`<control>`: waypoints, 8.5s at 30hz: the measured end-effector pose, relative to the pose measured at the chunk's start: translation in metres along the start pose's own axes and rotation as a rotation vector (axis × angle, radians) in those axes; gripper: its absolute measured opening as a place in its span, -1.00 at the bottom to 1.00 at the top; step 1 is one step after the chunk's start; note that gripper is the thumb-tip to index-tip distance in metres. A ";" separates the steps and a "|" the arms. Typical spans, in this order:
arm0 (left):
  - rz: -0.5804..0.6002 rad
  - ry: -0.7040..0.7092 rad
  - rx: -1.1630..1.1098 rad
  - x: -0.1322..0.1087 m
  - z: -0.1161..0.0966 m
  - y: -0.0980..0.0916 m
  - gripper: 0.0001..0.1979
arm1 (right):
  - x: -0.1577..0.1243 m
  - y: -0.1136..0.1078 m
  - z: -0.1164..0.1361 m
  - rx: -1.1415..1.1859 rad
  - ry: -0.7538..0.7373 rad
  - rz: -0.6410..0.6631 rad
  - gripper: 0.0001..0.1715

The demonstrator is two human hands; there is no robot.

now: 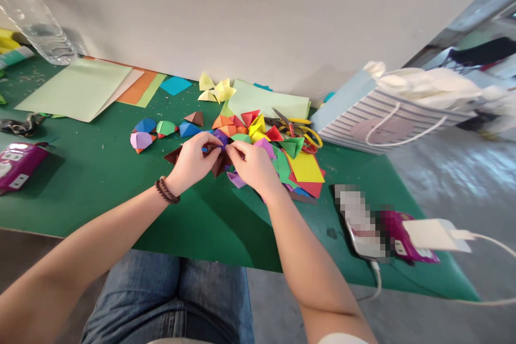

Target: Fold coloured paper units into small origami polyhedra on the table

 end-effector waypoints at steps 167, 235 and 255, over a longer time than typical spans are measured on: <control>-0.023 -0.039 -0.106 0.002 0.012 0.002 -0.93 | 0.002 -0.001 -0.012 0.184 0.075 -0.185 -0.78; 0.239 -0.374 -0.575 -0.002 0.022 0.023 -0.69 | 0.003 0.005 -0.008 0.042 0.069 -0.071 -0.61; 0.351 -0.263 -0.594 0.001 0.007 0.008 -0.79 | 0.000 -0.003 -0.014 -0.260 -0.197 -0.333 -0.69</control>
Point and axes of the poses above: each hand's wrist, its own x-axis towards the middle knuckle, its own y-axis out of the palm, z = x × y, the point moved 3 cm from there along x, towards the middle knuckle, and after that the axes turned 4 degrees about z, right-handed, at the moved point
